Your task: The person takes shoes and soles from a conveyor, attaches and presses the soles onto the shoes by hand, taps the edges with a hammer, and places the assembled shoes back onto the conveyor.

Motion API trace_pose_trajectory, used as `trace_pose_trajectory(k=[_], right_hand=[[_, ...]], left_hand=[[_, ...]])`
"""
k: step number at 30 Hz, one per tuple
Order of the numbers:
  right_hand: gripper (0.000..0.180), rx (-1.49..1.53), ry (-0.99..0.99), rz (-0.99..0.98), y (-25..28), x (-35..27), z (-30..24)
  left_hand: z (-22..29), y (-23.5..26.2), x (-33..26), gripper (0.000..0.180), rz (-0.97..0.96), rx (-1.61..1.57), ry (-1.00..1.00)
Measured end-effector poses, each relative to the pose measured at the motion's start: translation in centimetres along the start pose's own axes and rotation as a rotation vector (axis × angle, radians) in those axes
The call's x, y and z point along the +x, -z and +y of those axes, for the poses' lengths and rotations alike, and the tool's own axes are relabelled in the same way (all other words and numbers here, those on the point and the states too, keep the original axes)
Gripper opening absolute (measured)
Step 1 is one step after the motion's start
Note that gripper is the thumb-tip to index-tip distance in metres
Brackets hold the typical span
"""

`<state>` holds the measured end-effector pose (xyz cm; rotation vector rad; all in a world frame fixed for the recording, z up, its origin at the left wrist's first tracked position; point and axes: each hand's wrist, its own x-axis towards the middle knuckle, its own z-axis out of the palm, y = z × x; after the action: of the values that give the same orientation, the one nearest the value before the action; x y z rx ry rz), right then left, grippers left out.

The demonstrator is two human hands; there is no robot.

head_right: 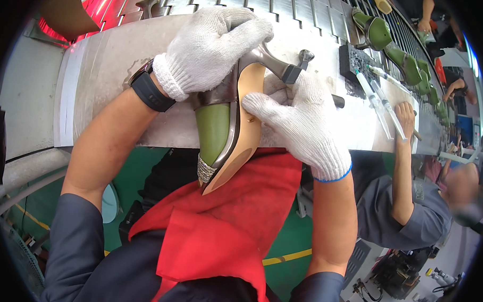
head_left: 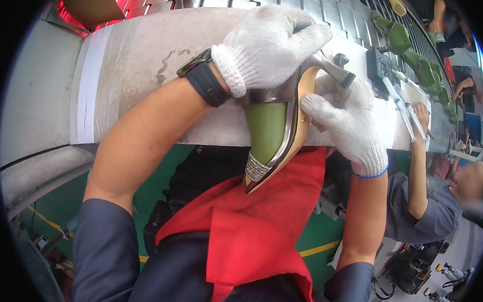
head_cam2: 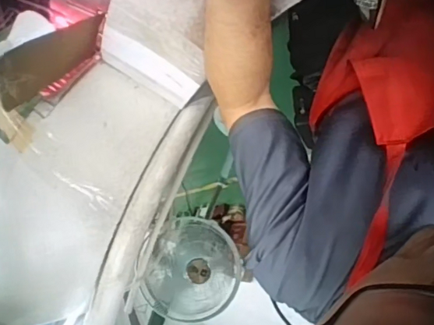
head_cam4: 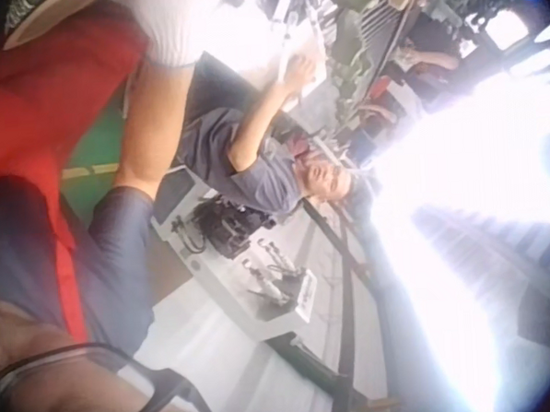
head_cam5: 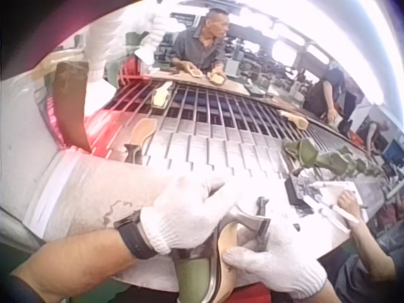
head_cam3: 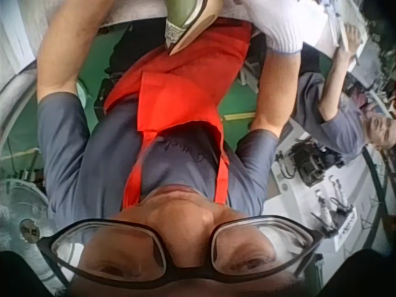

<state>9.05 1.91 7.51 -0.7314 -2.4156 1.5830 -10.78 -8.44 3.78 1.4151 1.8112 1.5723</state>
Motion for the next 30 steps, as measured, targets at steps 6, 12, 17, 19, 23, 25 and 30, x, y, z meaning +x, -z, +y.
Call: trace_pose_trajectory(k=[6, 12, 17, 19, 23, 25, 30], right_hand=[[0.057, -0.077, 0.002, 0.022, -0.8, -0.2, -0.6], [0.043, 0.234, 0.089, 0.082, -2.1, 1.7, -0.5], [0.042, 0.131, 0.095, -0.017, -2.2, 3.1, -2.3], [0.043, -0.041, 0.238, -0.009, -2.1, 2.5, -4.1], [0.05, -0.449, 0.389, 0.084, -2.1, 0.5, -4.7], [0.052, -0.469, 0.484, 0.067, -2.3, 0.6, -4.4], [0.067, -0.654, 0.687, -0.029, -1.8, -0.1, -3.6]], left_hand=[[0.1, -0.1, -0.2, 0.04, 0.034, 0.029, -0.015], [0.8, 1.0, -0.3, 0.046, -0.087, 0.046, -0.012], [0.3, 5.3, -0.9, 0.058, -0.186, 0.087, 0.012], [0.8, 6.8, -3.1, 0.057, -0.061, 0.1, -0.02], [1.9, 6.3, -11.3, 0.062, 0.297, 0.014, 0.1], [2.4, 6.1, -14.5, 0.072, 0.28, 0.297, -0.115], [3.7, 4.0, -15.4, 0.082, 0.163, 0.34, -0.198]])
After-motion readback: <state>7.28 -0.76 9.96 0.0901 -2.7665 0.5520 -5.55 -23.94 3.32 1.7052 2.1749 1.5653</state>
